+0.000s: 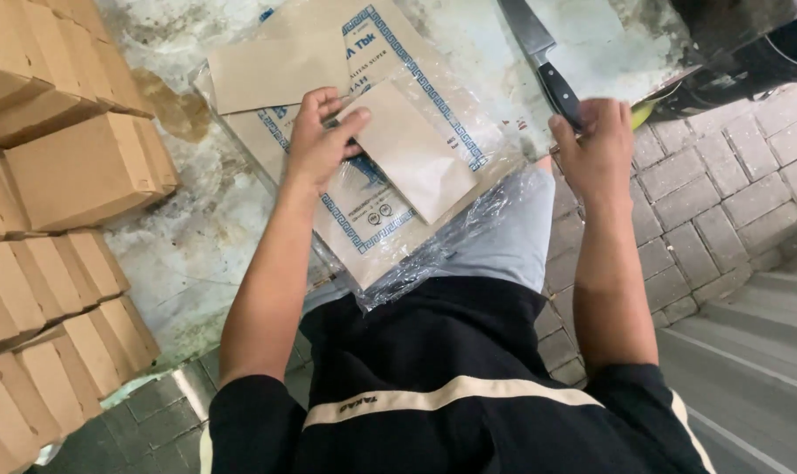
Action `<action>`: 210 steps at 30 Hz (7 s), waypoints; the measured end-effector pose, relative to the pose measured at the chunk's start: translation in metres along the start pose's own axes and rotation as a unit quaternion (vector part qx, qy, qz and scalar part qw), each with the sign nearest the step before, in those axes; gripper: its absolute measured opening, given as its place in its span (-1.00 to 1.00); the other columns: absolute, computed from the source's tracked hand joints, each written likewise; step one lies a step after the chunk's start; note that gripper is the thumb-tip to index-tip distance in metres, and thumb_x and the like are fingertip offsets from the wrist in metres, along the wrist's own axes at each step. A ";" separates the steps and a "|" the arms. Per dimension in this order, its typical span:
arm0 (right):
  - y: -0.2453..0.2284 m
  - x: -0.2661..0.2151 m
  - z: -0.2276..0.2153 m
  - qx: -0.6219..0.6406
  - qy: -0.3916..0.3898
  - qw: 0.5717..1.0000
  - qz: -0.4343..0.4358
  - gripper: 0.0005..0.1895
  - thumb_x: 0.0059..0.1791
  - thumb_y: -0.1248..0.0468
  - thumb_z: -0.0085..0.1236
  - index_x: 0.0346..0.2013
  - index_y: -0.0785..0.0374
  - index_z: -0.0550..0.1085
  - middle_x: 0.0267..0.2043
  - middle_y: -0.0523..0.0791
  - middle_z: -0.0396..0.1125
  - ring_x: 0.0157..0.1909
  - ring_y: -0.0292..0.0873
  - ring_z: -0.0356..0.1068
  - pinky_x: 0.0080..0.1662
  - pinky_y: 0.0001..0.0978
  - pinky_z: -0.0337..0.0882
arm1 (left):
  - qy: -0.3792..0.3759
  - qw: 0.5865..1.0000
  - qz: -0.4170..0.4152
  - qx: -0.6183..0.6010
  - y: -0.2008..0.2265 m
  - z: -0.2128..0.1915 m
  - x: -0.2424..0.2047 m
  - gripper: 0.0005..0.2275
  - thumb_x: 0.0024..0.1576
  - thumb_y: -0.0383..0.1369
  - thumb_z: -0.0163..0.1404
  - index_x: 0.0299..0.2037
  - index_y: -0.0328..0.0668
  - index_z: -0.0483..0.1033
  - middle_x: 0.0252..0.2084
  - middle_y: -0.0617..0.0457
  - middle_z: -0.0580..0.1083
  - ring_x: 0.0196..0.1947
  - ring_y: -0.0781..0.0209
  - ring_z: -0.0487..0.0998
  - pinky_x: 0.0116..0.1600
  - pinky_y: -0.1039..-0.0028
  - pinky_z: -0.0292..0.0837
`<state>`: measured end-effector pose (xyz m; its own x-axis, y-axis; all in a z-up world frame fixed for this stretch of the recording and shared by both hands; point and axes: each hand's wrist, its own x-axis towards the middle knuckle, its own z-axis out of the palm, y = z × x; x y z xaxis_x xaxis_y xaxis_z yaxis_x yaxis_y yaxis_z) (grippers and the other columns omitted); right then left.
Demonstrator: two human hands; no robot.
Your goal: The person assembles small cardboard boxes by folding flaps and tucking them into place. They also use a knife to cut a plastic-wrapped sheet of paper and place it inside the boxes. The person repeats this process with multiple boxes.
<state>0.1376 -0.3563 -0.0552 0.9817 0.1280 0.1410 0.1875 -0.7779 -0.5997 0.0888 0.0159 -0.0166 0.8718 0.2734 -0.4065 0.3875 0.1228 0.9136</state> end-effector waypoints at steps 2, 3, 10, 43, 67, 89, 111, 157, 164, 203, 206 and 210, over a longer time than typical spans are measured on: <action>0.002 0.024 0.012 -0.045 0.053 0.993 -0.091 -0.56 0.03 0.24 0.30 0.02 0.39 0.28 0.00 0.09 0.08 0.01 0.14 0.10 -0.21 0.02 0.32 | 0.040 0.975 0.020 0.218 0.008 0.007 -0.007 -0.40 -0.02 -0.16 0.21 0.21 -0.04 0.23 0.21 0.01 0.35 0.00 0.11 0.52 0.02 0.34 0.49; 0.002 0.036 0.019 -0.065 0.017 0.994 -0.083 -0.46 0.05 0.22 0.28 0.14 0.40 0.22 0.08 0.15 0.08 0.05 0.23 0.11 -0.12 0.14 0.26 | 0.056 0.958 0.050 0.275 0.004 0.008 -0.003 -0.46 -0.02 -0.31 0.21 0.16 -0.03 0.26 0.02 0.08 0.40 -0.15 0.19 0.50 -0.06 0.37 0.47; 0.004 0.072 0.018 -0.044 -0.111 0.992 -0.032 -0.60 0.03 0.39 -0.25 0.14 0.45 0.30 -0.01 0.21 0.17 -0.14 0.40 0.25 -0.20 0.28 0.29 | 0.065 0.974 0.089 0.197 0.018 0.009 0.020 -0.95 0.08 -0.46 0.11 -0.36 -0.23 0.50 -0.46 0.04 0.58 -0.61 0.35 0.61 -0.53 0.63 0.66; -0.092 -0.170 -0.003 0.090 -0.259 0.958 0.079 -0.43 0.02 0.21 -0.03 0.31 0.29 0.19 0.10 0.00 0.15 0.01 0.06 0.31 0.03 -0.13 0.31 | 0.031 0.769 0.363 0.526 0.012 0.056 0.011 -0.62 0.24 -0.33 0.02 0.21 -0.28 0.25 0.27 -0.21 0.24 0.30 -0.13 0.21 0.29 0.02 0.20; -0.032 -0.176 0.047 0.562 -0.239 0.757 0.233 -0.68 -0.01 0.51 -0.05 0.04 0.39 0.32 -0.57 0.04 0.28 -0.73 -0.16 0.32 -0.73 -0.34 0.37 | -0.198 0.699 0.239 0.645 -0.043 0.106 -0.012 -0.36 0.26 0.15 -0.49 0.51 0.14 -0.16 0.55 0.01 -0.27 0.48 -0.29 -0.45 0.35 -0.32 -0.71; 0.017 -0.210 -0.009 0.543 -0.194 0.789 0.213 -0.59 -0.07 0.54 -0.04 0.09 0.37 0.34 -0.73 0.01 0.23 -0.76 -0.15 0.27 -0.64 -0.36 0.33 | -0.268 0.735 0.246 0.573 -0.041 0.075 -0.002 0.00 -0.05 0.35 -0.02 0.47 -0.18 -0.05 0.53 -0.09 -0.22 0.51 -0.22 -0.33 0.44 -0.17 -0.53; -0.050 -0.203 -0.035 0.333 -0.378 0.820 0.271 -0.56 0.00 0.24 0.01 0.19 0.14 0.29 -0.68 -0.15 0.18 -0.68 -0.25 0.22 -0.59 -0.43 0.34 | -0.387 0.785 0.187 0.445 0.005 0.061 -0.005 -0.59 0.23 -0.04 -0.25 0.26 0.17 0.32 0.43 0.12 0.13 0.50 0.14 -0.14 0.37 0.03 -0.48; -0.077 -0.160 0.060 0.513 -0.208 0.802 0.225 -0.81 0.05 0.33 -0.04 -0.12 0.40 0.42 -0.54 0.00 0.31 -0.74 -0.13 0.35 -0.64 -0.31 0.34 | -0.133 0.718 0.184 0.658 -0.046 0.077 -0.018 -0.29 0.21 0.24 -0.60 0.51 0.09 -0.22 0.55 -0.08 -0.28 0.50 -0.16 -0.47 0.32 -0.25 -0.67; -0.088 -0.141 0.050 0.434 -0.258 0.833 0.227 -0.82 0.05 0.35 -0.08 -0.16 0.43 0.42 -0.63 0.00 0.33 -0.75 -0.11 0.33 -0.57 -0.27 0.37 | -0.142 0.695 0.177 0.682 -0.043 0.075 -0.014 -0.31 0.21 0.25 -0.60 0.51 0.20 -0.27 0.55 -0.02 -0.30 0.50 -0.17 -0.45 0.30 -0.30 -0.54; -0.090 -0.136 0.061 0.544 -0.204 0.768 0.270 -0.66 0.05 0.32 -0.08 0.10 0.40 0.33 -0.46 -0.05 0.19 -0.64 -0.22 0.19 -0.69 -0.49 0.22 | -0.209 0.612 0.223 0.729 -0.015 0.068 0.011 -0.17 0.06 0.43 -0.68 0.49 0.28 -0.45 0.52 0.36 -0.45 0.51 -0.18 -0.51 0.36 -0.37 -0.61; -0.081 -0.135 0.045 0.479 -0.156 0.815 0.287 -0.79 0.08 0.24 -0.12 -0.06 0.31 0.33 -0.71 -0.08 0.19 -0.75 -0.24 0.13 -0.63 -0.52 0.19 | -0.228 0.614 0.204 0.728 -0.018 0.067 0.005 -0.17 0.05 0.43 -0.62 0.49 0.30 -0.44 0.50 0.36 -0.48 0.47 -0.18 -0.56 0.34 -0.39 -0.62; -0.065 -0.110 0.009 0.528 -0.060 0.813 0.238 -0.74 0.07 0.31 -0.07 0.03 0.37 0.30 -0.49 -0.02 0.16 -0.63 -0.18 0.19 -0.63 -0.46 0.27 | -0.201 0.630 0.243 0.710 -0.025 0.064 0.005 -0.18 0.12 0.39 -0.52 0.50 0.20 -0.37 0.51 0.35 -0.42 0.48 -0.19 -0.52 0.35 -0.38 -0.59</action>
<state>0.0181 -0.3141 -0.0389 0.9359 0.0756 -0.3441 -0.3523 0.1960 -0.9151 0.1030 -0.0462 -0.0413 0.8857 -0.3487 -0.3064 -0.3252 -0.9371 0.1265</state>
